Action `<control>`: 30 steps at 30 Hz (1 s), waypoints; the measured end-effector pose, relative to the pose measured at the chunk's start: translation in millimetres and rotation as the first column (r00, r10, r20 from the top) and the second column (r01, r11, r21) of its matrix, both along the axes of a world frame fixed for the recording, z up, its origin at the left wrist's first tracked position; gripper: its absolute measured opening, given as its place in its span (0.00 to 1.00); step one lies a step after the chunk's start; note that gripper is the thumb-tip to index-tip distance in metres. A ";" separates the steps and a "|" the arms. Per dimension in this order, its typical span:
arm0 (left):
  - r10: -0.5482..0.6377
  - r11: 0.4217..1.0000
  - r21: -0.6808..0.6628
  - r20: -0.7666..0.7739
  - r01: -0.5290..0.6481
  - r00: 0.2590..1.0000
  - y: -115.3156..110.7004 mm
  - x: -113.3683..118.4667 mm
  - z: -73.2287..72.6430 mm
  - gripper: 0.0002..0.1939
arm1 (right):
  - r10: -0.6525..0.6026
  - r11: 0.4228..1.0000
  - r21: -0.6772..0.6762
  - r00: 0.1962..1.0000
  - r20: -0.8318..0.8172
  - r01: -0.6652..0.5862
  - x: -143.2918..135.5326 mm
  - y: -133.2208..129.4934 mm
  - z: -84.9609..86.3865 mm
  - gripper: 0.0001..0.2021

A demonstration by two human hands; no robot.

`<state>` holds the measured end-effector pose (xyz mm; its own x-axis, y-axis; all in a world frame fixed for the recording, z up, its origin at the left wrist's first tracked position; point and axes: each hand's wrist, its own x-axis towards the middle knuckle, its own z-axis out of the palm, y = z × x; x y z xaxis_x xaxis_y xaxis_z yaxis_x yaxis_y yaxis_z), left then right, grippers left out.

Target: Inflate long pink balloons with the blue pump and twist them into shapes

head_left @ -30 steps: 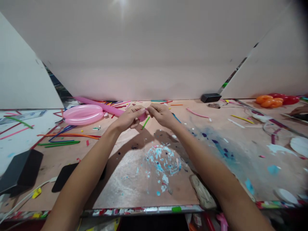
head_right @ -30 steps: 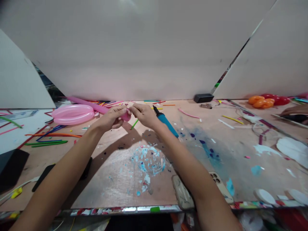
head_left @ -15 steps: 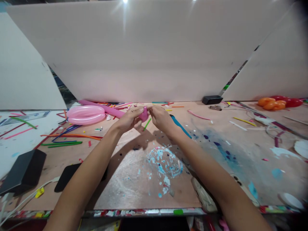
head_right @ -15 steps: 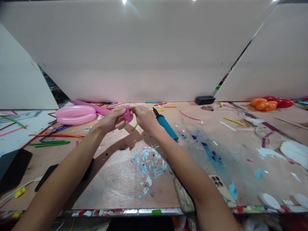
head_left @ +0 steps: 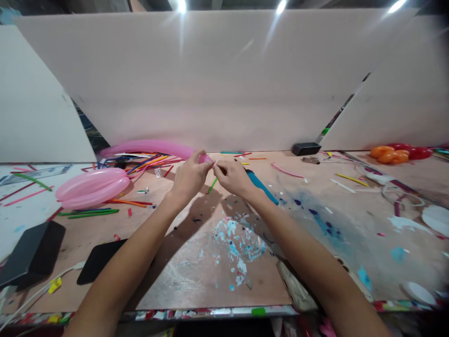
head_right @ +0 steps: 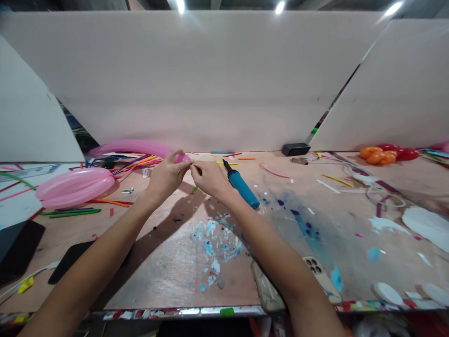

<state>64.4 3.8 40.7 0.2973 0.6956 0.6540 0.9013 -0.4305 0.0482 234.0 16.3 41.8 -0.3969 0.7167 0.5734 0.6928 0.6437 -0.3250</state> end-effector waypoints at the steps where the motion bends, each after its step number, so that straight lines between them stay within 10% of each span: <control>1: -0.001 0.999 0.039 -0.003 0.002 1.000 0.2 0.9 -0.5 0.15 | 0.011 1.000 0.016 1.000 -0.007 -0.010 -0.8 -2.0 1.0 0.17; 8: -0.216 0.975 0.060 -0.006 0.216 0.976 10.7 -3.4 -13.3 0.11 | 0.003 0.986 0.162 0.976 0.220 -0.040 0.9 -9.1 -3.3 0.14; 14: -0.144 0.989 -0.043 -0.077 0.141 0.987 6.3 -2.6 -11.6 0.09 | 0.037 0.961 0.247 0.944 0.329 -0.124 5.1 -0.7 -17.2 0.18; 30: -0.209 0.978 0.031 0.032 0.208 0.977 11.7 -12.6 -17.9 0.17 | 0.324 0.828 0.508 0.942 -0.086 -0.239 17.1 -10.6 0.0 0.21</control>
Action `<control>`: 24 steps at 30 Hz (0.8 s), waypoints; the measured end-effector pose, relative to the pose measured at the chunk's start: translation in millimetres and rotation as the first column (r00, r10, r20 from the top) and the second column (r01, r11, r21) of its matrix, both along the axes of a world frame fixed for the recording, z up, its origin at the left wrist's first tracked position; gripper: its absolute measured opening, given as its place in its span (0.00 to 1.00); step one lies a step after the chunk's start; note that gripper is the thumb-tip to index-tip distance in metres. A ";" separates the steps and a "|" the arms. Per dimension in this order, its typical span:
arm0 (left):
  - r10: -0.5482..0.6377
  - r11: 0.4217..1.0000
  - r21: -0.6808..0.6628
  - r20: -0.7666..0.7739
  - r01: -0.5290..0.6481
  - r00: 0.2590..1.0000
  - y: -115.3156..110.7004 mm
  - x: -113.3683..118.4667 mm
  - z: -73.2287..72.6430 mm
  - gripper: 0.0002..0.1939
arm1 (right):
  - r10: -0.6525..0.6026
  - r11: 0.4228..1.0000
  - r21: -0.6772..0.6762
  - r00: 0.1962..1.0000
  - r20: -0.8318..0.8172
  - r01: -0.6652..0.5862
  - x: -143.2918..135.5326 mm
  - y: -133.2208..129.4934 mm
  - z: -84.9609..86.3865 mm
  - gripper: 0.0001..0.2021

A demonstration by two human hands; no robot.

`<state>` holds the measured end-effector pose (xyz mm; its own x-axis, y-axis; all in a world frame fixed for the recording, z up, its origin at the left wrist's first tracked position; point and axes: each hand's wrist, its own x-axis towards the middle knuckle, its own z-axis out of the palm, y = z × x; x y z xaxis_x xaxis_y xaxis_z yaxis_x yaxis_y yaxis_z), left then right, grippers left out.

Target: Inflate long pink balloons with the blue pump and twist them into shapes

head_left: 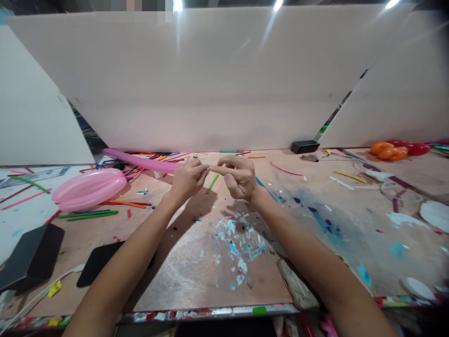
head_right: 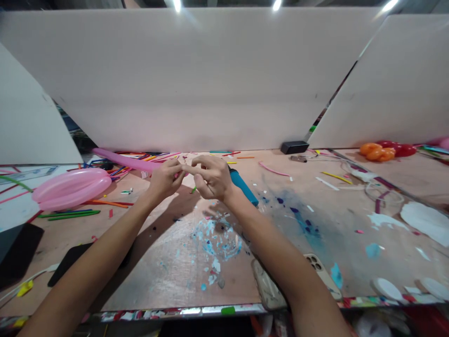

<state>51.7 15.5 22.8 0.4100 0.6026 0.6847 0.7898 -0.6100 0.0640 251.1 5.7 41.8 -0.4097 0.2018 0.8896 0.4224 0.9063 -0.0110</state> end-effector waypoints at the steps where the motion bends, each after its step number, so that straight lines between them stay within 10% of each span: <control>1: 0.003 1.000 0.008 -0.009 -0.003 1.000 -0.3 0.0 0.4 0.17 | 0.007 1.000 -0.005 1.000 0.001 -0.007 -0.4 -1.0 0.8 0.21; 18: -0.222 0.975 0.028 0.091 0.220 0.971 -4.9 1.0 8.0 0.17 | 0.120 0.988 -0.081 0.986 -0.118 -0.130 -12.2 -18.3 4.7 0.22; 24: -0.260 0.966 0.048 0.235 0.255 0.937 -11.4 5.5 18.7 0.18 | -0.031 0.868 -0.482 0.955 -0.295 -0.121 -23.8 -2.1 -1.5 0.10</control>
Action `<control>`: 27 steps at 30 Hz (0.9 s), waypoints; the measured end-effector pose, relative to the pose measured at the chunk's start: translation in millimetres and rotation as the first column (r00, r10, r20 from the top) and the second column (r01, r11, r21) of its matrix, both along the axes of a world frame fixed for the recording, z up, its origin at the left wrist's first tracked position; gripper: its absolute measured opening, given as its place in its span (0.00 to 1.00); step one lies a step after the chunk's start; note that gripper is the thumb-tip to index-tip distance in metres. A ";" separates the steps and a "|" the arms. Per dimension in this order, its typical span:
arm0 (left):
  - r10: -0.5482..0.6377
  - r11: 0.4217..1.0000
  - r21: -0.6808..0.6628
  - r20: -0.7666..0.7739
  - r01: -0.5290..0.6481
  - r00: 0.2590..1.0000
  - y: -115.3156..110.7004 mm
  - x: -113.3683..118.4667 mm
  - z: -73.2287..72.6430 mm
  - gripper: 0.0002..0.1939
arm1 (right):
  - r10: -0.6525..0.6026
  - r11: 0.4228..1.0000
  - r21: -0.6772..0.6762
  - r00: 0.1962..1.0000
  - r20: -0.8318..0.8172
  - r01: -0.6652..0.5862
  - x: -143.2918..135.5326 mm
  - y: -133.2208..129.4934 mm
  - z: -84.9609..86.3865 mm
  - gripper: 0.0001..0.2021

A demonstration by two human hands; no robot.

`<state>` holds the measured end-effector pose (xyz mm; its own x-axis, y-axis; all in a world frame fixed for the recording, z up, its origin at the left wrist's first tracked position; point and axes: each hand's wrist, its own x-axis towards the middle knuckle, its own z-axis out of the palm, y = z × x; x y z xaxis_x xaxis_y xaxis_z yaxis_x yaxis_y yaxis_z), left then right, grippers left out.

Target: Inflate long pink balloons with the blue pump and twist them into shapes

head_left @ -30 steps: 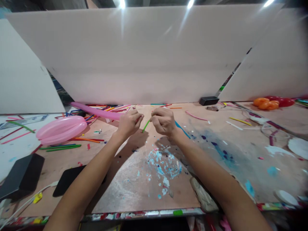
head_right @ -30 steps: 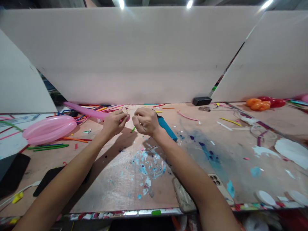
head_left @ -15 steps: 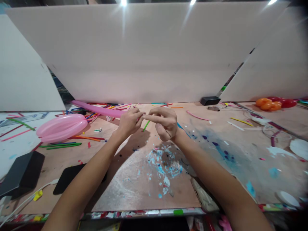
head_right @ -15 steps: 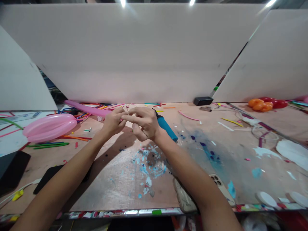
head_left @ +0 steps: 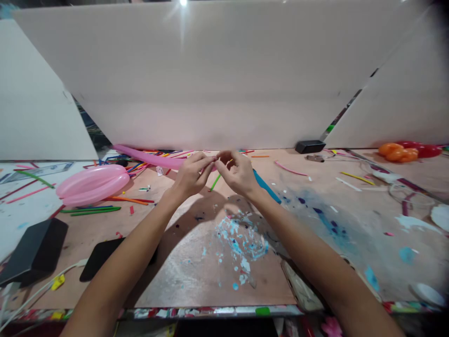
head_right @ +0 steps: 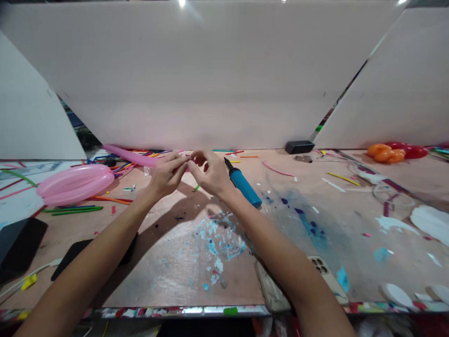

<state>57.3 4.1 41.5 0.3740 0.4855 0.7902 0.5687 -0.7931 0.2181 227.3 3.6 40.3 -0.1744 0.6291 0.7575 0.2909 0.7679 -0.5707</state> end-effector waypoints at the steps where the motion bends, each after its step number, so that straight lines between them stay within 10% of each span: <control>1: -0.015 1.000 -0.019 0.008 0.015 1.000 -0.9 1.1 1.0 0.18 | 0.017 0.997 -0.080 0.999 -0.038 -0.020 -1.4 2.8 -0.2 0.13; 8: -0.120 0.977 -0.163 0.101 0.136 0.988 -6.1 3.0 8.1 0.17 | 0.426 0.861 -0.282 0.903 -0.059 -0.424 7.2 15.3 7.4 0.19; 27: -0.274 0.782 -0.497 0.265 0.375 0.924 -16.5 -0.6 24.7 0.21 | 0.419 0.859 -0.234 0.888 -0.192 -0.456 7.2 10.5 11.5 0.12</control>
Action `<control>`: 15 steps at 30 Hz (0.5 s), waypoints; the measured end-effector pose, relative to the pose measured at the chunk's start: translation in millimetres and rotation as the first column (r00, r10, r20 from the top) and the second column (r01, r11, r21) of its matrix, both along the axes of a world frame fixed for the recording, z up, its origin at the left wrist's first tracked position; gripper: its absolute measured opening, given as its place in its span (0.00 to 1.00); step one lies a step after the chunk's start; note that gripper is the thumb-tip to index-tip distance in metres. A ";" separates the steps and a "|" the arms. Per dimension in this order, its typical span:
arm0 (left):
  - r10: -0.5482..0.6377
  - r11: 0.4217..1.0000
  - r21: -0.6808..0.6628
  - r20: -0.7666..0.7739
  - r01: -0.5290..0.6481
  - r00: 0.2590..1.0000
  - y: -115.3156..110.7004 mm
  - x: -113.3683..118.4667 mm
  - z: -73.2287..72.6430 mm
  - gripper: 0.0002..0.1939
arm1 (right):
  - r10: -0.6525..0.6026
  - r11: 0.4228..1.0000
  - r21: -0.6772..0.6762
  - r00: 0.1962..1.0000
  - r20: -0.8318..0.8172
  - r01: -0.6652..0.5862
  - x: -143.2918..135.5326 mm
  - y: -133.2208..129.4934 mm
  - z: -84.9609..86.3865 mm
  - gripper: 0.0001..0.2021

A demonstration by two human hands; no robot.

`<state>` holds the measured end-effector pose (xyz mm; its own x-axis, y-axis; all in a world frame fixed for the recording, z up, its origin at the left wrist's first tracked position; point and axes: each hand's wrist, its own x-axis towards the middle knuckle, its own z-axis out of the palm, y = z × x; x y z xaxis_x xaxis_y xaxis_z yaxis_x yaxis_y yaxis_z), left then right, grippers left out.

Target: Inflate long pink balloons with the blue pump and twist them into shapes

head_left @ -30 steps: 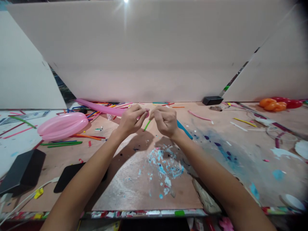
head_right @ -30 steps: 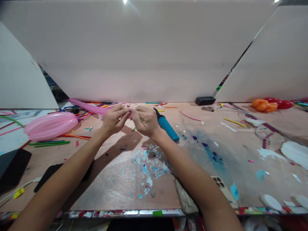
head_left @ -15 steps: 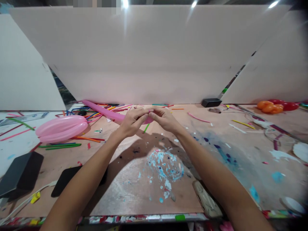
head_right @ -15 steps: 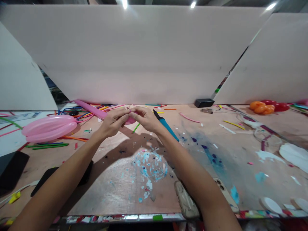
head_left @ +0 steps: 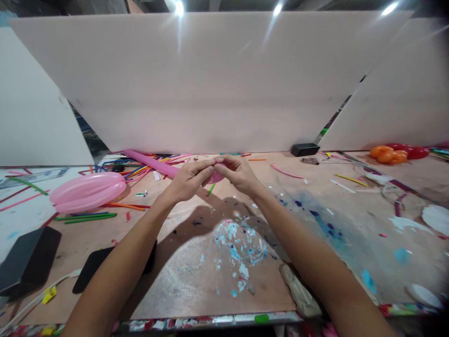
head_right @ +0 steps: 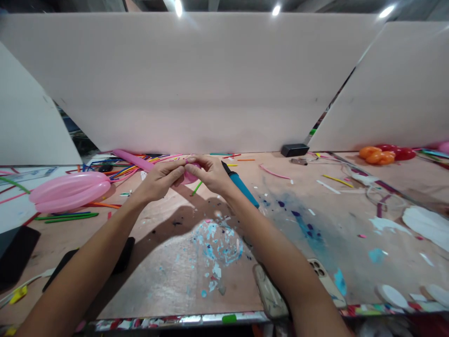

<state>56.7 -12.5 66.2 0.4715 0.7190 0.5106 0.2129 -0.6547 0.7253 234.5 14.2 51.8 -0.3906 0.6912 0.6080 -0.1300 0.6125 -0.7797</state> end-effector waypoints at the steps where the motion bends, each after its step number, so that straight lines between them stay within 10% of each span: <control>1: 0.008 1.000 0.008 -0.007 -0.008 1.000 0.0 0.8 -0.8 0.21 | -0.037 0.999 0.018 0.999 0.008 0.037 -0.2 -0.5 -0.3 0.12; 7: -0.014 0.999 0.034 -0.139 0.019 0.990 -7.7 2.8 2.5 0.27 | -0.374 0.905 0.229 0.927 0.029 0.358 -0.1 -6.1 0.7 0.09; 15: 0.067 0.990 0.135 -0.255 -0.033 0.965 -15.7 6.3 5.1 0.36 | -0.473 0.854 0.240 0.881 -0.013 0.462 5.1 -7.7 7.1 0.08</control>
